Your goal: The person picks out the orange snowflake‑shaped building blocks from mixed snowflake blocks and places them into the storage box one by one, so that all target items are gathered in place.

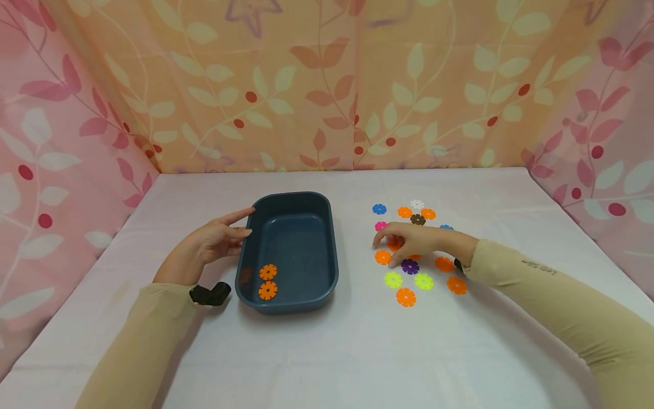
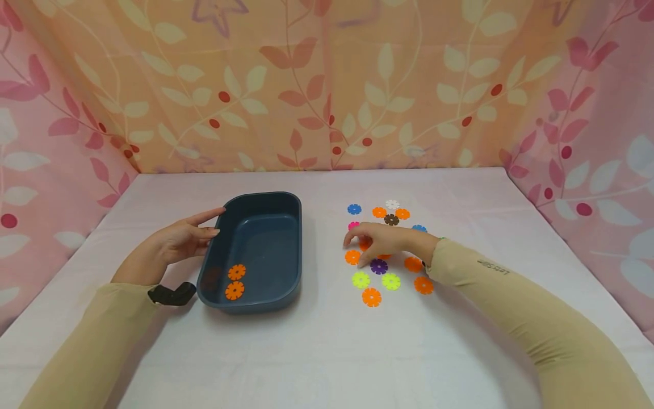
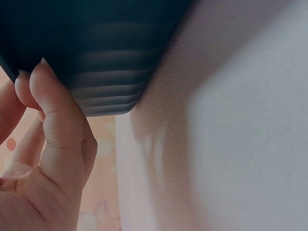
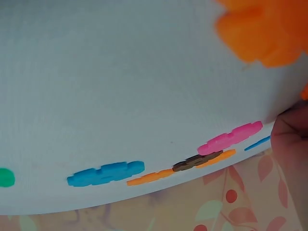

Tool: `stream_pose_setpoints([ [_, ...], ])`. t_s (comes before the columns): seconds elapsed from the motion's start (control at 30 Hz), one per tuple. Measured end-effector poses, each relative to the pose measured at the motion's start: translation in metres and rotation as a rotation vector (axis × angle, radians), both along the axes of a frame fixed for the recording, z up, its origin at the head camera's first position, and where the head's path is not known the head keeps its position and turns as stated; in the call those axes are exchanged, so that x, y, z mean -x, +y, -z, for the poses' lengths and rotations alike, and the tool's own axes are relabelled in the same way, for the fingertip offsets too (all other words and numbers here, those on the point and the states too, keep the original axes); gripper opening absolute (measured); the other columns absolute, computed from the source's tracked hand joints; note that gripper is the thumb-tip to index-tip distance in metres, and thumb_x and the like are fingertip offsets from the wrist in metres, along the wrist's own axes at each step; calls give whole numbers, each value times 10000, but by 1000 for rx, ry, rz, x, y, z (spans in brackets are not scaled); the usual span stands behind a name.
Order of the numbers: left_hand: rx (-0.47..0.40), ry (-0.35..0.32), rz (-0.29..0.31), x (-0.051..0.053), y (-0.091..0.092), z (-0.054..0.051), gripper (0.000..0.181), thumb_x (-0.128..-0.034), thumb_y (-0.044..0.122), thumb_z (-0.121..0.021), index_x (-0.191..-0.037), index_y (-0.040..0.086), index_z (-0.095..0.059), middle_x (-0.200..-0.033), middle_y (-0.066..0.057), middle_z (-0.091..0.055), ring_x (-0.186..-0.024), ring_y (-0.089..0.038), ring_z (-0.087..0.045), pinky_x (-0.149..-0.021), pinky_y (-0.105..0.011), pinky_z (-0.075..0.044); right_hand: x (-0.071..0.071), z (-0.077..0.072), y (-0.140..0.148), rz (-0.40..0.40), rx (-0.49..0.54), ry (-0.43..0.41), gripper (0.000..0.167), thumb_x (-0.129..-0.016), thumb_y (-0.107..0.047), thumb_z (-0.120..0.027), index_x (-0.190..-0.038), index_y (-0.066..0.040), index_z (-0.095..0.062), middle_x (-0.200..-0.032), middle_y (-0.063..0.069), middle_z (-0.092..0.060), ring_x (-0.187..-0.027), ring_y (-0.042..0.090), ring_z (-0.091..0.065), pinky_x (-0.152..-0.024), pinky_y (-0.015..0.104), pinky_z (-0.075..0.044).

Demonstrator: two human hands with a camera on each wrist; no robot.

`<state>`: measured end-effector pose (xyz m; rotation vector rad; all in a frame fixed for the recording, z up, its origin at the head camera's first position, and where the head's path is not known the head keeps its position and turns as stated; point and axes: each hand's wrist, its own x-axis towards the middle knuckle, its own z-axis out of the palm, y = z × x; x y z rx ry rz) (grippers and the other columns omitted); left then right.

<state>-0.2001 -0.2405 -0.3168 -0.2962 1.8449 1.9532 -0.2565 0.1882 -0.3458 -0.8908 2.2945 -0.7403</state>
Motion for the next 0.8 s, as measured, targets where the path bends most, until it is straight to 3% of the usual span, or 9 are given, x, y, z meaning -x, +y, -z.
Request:
stream_pose_setpoints([
  [0.47,-7,0,10,1,-1,0,720,-969,-24,-529,-1565,202,-193,-868,15,-608,-725,-144,-598,-703,-269,-537,0,-1,-5,-54,-13,28,307,-845,-179,-770,-1121,-143,-642,-1128,20,-542,-1068,239,-456,-937,387,-392],
  [0.8,-8,-9,-1,2,0,1,726,-964,-24,-542,-1563,207,-203,-859,8,-608,-725,-147,-605,-707,-276,-542,-1,-1,-9,-8,17,-8,246,-836,-90,-768,-996,-93,-582,-971,32,-516,-951,226,-467,-841,329,-415],
])
